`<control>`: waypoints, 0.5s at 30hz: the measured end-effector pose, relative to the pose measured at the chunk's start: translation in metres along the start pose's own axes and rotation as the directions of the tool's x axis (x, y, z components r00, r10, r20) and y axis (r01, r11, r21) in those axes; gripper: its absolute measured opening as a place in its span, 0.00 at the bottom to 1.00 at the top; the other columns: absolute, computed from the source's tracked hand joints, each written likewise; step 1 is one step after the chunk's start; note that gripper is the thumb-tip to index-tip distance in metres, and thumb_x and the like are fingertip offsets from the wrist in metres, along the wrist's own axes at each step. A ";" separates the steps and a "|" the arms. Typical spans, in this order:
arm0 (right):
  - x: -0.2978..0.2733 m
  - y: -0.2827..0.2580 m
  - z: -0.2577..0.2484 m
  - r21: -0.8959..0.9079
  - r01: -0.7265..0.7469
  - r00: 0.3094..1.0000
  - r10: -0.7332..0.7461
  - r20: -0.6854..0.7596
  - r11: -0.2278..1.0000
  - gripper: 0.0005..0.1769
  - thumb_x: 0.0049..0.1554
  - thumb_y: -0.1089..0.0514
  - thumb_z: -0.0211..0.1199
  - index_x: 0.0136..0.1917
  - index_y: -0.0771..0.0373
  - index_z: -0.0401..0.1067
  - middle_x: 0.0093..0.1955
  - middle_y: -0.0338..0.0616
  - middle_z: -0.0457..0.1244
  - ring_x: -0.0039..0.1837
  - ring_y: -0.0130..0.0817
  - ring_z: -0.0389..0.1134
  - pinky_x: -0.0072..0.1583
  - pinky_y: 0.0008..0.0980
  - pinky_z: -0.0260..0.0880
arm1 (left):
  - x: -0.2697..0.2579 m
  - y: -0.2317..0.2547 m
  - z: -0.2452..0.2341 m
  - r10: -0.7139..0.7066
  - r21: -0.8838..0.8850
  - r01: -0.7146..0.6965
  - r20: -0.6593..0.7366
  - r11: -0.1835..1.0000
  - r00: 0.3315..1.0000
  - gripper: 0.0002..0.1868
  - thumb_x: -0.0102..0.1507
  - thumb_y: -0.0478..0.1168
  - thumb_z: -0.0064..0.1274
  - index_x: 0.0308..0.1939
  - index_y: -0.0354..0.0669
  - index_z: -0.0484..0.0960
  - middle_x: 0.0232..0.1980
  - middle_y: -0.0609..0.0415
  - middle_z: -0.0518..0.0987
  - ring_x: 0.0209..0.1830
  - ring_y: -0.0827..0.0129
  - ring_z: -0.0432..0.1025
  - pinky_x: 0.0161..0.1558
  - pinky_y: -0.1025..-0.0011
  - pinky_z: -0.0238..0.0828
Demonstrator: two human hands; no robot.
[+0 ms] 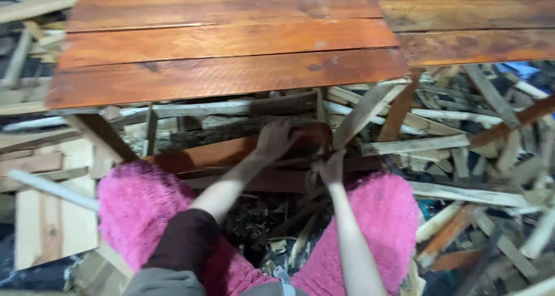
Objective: Dismantling a wooden frame with a hammer and sawing a piece of wood on the floor
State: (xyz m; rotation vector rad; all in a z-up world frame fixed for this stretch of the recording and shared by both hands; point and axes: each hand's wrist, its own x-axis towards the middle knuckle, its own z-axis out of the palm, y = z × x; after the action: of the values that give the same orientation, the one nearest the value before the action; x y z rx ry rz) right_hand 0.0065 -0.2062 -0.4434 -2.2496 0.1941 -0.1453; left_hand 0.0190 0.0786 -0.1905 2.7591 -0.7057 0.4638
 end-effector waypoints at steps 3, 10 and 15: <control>-0.077 -0.223 -0.084 0.002 0.151 0.853 -0.130 -0.505 0.988 0.31 0.52 0.64 0.73 0.62 0.68 0.59 0.53 0.48 0.54 0.62 0.47 0.57 0.68 0.44 0.51 | -0.019 0.021 -0.031 -0.080 0.132 0.060 0.157 0.989 0.984 0.53 0.55 0.77 0.53 0.71 0.46 0.62 0.67 0.44 0.67 0.69 0.54 0.62 0.72 0.56 0.56; -0.133 -0.332 -0.096 -0.502 0.128 0.909 -0.303 -0.285 0.855 0.35 0.66 0.58 0.53 0.80 0.74 0.46 0.66 0.79 0.54 0.71 0.75 0.54 0.69 0.64 0.58 | -0.051 -0.016 -0.041 -0.276 0.392 0.128 0.349 0.911 0.896 0.56 0.59 0.61 0.62 0.79 0.35 0.51 0.74 0.41 0.63 0.76 0.51 0.57 0.79 0.51 0.43; -0.099 -0.308 -0.074 -0.556 0.521 0.797 -0.603 0.044 0.648 0.40 0.53 0.73 0.60 0.78 0.68 0.57 0.81 0.63 0.43 0.84 0.61 0.35 0.75 0.57 0.51 | -0.080 -0.058 -0.027 -0.328 0.319 0.236 0.274 0.918 0.904 0.55 0.57 0.59 0.66 0.76 0.39 0.52 0.69 0.43 0.67 0.74 0.53 0.60 0.79 0.53 0.43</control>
State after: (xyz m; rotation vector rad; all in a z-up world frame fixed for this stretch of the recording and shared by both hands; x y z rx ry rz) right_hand -0.0755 -0.0508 -0.1619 -2.8088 -0.4763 -0.6709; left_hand -0.0246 0.1701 -0.2045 3.1791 -0.3010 0.0462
